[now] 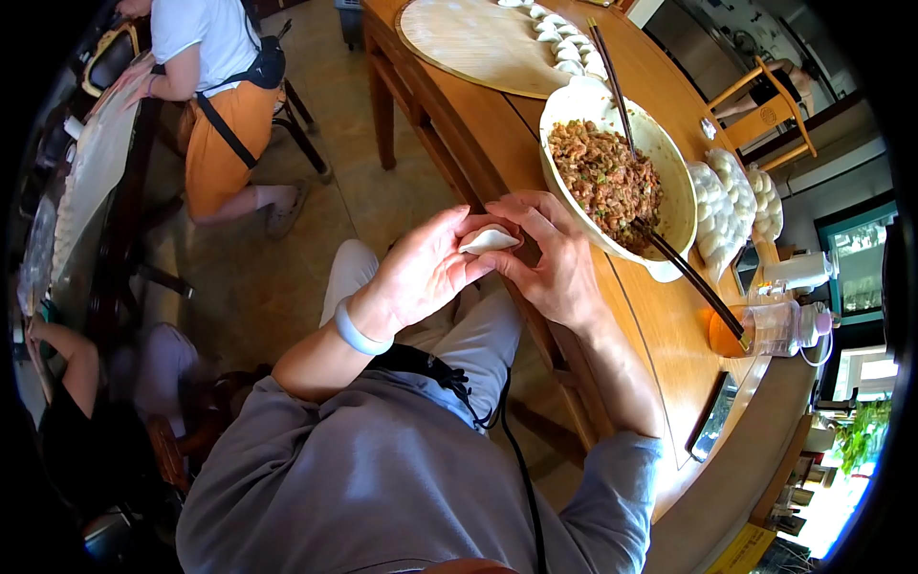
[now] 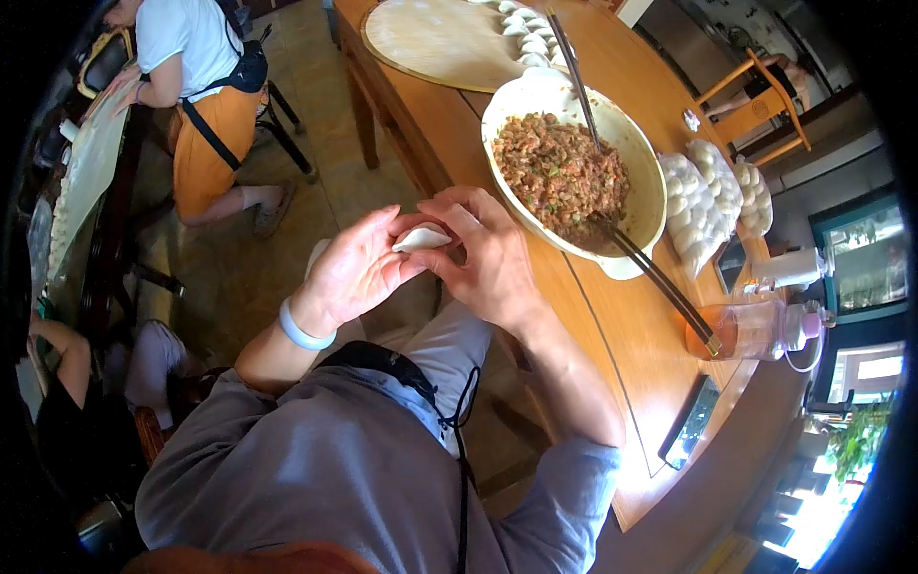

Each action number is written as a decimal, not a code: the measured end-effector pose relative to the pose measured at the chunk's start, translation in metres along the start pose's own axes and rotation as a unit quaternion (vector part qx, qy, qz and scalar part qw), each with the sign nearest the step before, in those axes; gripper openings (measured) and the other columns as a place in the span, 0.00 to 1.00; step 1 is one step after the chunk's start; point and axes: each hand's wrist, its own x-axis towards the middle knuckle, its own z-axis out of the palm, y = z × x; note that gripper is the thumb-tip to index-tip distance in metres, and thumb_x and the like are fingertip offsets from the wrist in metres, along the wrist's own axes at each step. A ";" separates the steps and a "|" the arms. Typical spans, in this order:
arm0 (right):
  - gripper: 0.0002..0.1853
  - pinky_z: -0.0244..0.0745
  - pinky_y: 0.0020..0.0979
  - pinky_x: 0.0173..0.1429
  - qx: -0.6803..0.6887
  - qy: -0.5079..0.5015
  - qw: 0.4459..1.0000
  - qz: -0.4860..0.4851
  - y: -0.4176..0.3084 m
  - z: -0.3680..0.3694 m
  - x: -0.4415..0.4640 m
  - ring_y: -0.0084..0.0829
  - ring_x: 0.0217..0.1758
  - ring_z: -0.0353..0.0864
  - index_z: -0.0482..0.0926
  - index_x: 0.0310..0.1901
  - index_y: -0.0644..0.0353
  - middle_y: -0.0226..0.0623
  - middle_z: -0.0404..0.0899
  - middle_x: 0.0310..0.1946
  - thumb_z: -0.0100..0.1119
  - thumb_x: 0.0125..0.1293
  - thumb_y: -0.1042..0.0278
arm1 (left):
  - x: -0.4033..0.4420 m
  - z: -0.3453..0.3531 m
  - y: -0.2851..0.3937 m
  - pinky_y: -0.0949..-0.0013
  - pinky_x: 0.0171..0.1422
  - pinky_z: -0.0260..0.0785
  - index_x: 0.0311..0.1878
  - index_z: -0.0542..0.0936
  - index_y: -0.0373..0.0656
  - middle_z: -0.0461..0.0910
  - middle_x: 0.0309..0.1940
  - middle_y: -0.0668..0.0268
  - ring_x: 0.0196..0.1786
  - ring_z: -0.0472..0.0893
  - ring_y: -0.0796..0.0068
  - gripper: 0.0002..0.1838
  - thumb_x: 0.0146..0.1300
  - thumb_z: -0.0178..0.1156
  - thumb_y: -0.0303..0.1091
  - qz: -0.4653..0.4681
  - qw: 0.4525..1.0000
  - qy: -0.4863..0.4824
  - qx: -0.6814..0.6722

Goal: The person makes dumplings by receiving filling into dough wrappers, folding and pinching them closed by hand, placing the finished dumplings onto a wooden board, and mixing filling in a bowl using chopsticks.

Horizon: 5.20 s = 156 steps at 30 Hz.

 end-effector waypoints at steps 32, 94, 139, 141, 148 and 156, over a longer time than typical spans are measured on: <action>0.07 0.67 0.33 0.41 -0.040 0.012 0.997 -0.064 0.000 0.013 -0.007 0.34 0.38 0.74 0.81 0.31 0.57 0.31 0.78 0.33 0.64 0.48 0.76 | 0.000 0.009 -0.016 0.67 0.58 0.67 0.61 0.63 0.30 0.73 0.47 0.60 0.48 0.75 0.72 0.32 0.71 0.35 0.54 -0.037 0.996 -0.009 -0.084; 0.10 0.65 0.34 0.45 -0.065 0.004 0.997 -0.047 -0.016 -0.005 -0.001 0.33 0.38 0.72 0.81 0.33 0.54 0.30 0.77 0.35 0.64 0.46 0.77 | -0.003 0.016 -0.011 0.69 0.59 0.68 0.59 0.67 0.37 0.73 0.48 0.64 0.49 0.75 0.74 0.31 0.70 0.35 0.56 -0.016 0.999 -0.004 -0.052; 0.06 0.65 0.32 0.47 -0.336 0.146 0.930 -0.022 0.019 -0.080 0.011 0.30 0.40 0.76 0.82 0.32 0.55 0.28 0.80 0.35 0.64 0.51 0.74 | 0.000 0.019 -0.012 0.57 0.71 0.54 0.60 0.63 0.26 0.61 0.60 0.38 0.67 0.59 0.46 0.33 0.70 0.34 0.53 -0.010 0.993 0.006 -0.121; 0.05 0.64 0.33 0.49 -0.370 0.118 0.921 0.021 0.025 -0.086 0.007 0.31 0.40 0.75 0.82 0.32 0.55 0.29 0.80 0.35 0.65 0.51 0.72 | -0.001 0.020 -0.011 0.57 0.71 0.54 0.60 0.62 0.25 0.61 0.60 0.38 0.67 0.59 0.46 0.34 0.70 0.35 0.53 -0.010 0.992 -0.001 -0.128; 0.06 0.62 0.35 0.53 -0.319 0.020 0.947 0.032 0.019 -0.076 0.005 0.34 0.43 0.75 0.83 0.32 0.56 0.33 0.79 0.35 0.66 0.50 0.70 | -0.002 0.021 -0.008 0.57 0.72 0.53 0.60 0.61 0.24 0.61 0.60 0.37 0.67 0.59 0.45 0.34 0.70 0.37 0.52 -0.001 0.985 0.004 -0.170; 0.12 0.68 0.35 0.48 -0.192 0.011 0.981 0.000 -0.020 -0.073 0.008 0.35 0.42 0.76 0.83 0.35 0.58 0.34 0.80 0.36 0.69 0.45 0.74 | -0.001 0.025 -0.003 0.55 0.72 0.53 0.60 0.61 0.24 0.62 0.60 0.39 0.66 0.61 0.47 0.35 0.70 0.36 0.53 0.014 0.985 0.002 -0.171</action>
